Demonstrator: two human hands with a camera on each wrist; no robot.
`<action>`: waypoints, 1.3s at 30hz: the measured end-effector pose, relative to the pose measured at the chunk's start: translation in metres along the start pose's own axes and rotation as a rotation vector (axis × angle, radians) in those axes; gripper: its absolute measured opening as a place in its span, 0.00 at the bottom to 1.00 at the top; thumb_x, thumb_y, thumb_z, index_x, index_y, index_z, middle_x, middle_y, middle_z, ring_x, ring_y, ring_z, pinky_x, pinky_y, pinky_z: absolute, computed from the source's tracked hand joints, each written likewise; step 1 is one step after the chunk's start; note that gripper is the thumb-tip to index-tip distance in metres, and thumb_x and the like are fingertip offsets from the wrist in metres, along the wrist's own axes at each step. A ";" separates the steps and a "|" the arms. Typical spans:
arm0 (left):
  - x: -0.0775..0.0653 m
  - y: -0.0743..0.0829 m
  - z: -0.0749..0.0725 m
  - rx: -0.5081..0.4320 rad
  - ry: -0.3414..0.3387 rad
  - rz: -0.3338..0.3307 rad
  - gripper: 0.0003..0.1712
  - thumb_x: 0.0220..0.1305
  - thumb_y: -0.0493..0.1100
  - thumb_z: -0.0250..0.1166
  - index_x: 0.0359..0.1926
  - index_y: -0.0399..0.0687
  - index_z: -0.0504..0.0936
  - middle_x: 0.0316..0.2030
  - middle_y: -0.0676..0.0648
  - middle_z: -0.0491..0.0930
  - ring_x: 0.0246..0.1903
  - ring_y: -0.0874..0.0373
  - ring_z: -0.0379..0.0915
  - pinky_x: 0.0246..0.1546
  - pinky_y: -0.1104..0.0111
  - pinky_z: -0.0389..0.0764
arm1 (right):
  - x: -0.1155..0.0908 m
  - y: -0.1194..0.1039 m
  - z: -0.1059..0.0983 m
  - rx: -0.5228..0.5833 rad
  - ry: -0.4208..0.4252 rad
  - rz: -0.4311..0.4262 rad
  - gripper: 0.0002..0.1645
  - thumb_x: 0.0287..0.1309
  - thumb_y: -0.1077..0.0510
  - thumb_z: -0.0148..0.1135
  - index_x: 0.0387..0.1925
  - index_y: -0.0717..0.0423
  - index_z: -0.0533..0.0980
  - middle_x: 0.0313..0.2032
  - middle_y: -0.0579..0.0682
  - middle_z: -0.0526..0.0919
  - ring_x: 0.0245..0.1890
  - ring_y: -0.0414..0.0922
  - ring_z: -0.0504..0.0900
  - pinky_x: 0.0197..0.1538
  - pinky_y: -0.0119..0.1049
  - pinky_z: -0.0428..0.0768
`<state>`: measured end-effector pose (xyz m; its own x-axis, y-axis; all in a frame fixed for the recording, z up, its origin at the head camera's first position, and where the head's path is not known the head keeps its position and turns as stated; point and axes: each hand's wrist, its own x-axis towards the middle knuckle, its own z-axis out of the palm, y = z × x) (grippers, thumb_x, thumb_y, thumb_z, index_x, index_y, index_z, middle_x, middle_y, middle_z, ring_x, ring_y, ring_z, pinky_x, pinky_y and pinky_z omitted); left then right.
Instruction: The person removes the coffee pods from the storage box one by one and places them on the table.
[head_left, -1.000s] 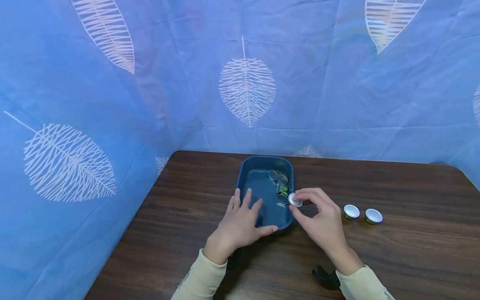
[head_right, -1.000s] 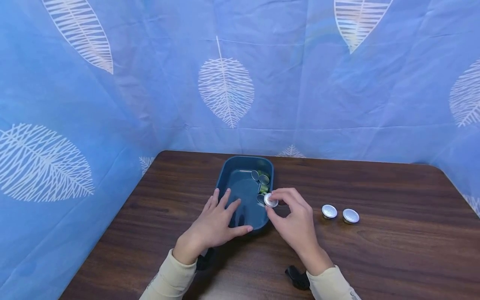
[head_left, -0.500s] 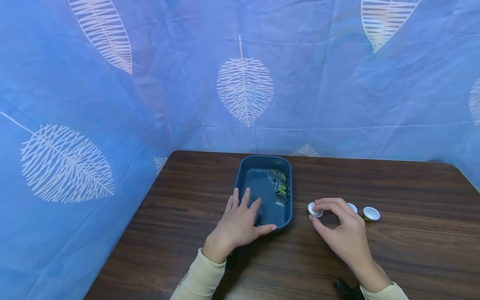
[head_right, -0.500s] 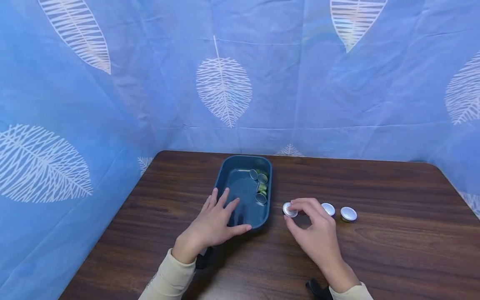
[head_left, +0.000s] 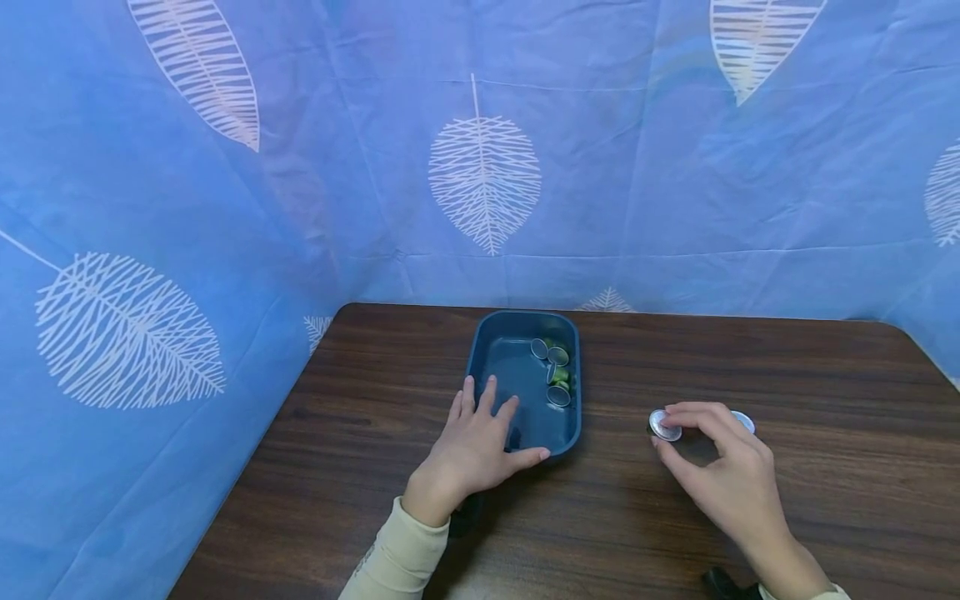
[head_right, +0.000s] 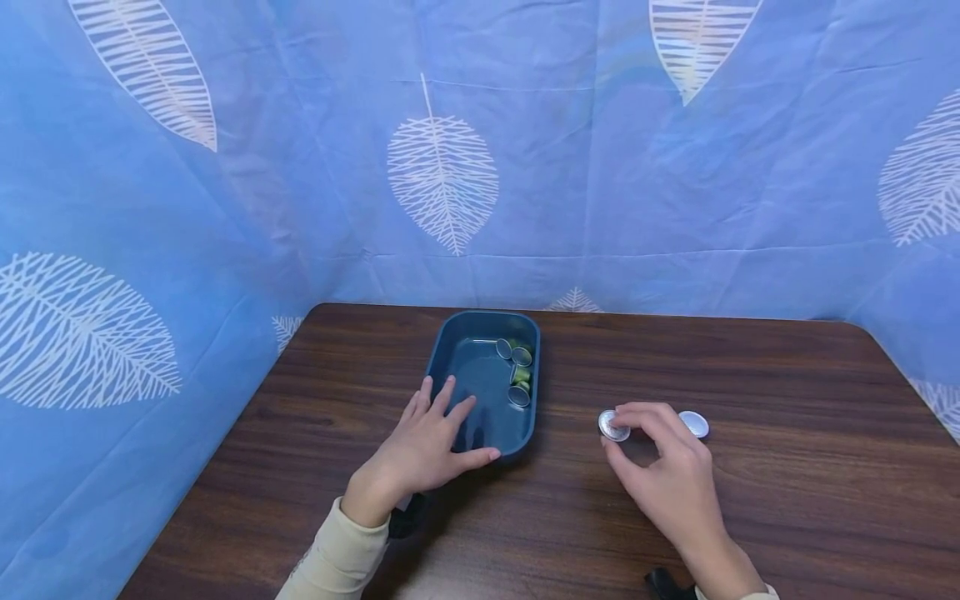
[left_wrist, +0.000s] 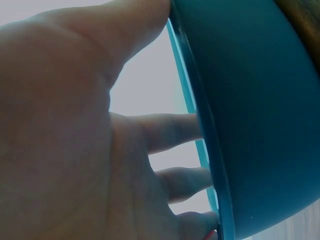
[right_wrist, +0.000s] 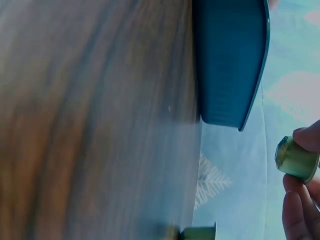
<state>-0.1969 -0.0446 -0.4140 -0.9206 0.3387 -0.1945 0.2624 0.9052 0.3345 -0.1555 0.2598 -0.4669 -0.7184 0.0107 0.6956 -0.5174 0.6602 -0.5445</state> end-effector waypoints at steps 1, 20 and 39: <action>0.000 0.000 0.000 -0.001 0.000 -0.001 0.50 0.69 0.75 0.65 0.81 0.52 0.69 0.86 0.38 0.52 0.86 0.31 0.37 0.86 0.41 0.48 | 0.000 0.001 -0.002 -0.005 0.000 -0.002 0.22 0.39 0.75 0.81 0.40 0.61 0.87 0.41 0.55 0.89 0.51 0.16 0.77 0.59 0.10 0.71; -0.001 -0.001 0.001 -0.018 0.002 0.003 0.50 0.70 0.73 0.66 0.81 0.50 0.69 0.86 0.37 0.52 0.86 0.31 0.36 0.86 0.41 0.48 | 0.005 0.006 -0.027 -0.277 -0.388 0.227 0.18 0.44 0.65 0.84 0.33 0.43 0.84 0.38 0.41 0.86 0.31 0.31 0.81 0.32 0.28 0.80; 0.000 0.000 0.002 -0.018 0.012 0.012 0.50 0.69 0.73 0.66 0.80 0.50 0.71 0.86 0.36 0.52 0.86 0.30 0.37 0.85 0.40 0.48 | 0.001 0.012 -0.024 -0.299 -0.508 0.309 0.16 0.48 0.62 0.84 0.33 0.45 0.83 0.38 0.42 0.85 0.33 0.35 0.82 0.33 0.28 0.79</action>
<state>-0.1969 -0.0443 -0.4157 -0.9208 0.3460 -0.1797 0.2678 0.8963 0.3534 -0.1513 0.2859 -0.4611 -0.9806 -0.0744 0.1811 -0.1540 0.8641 -0.4792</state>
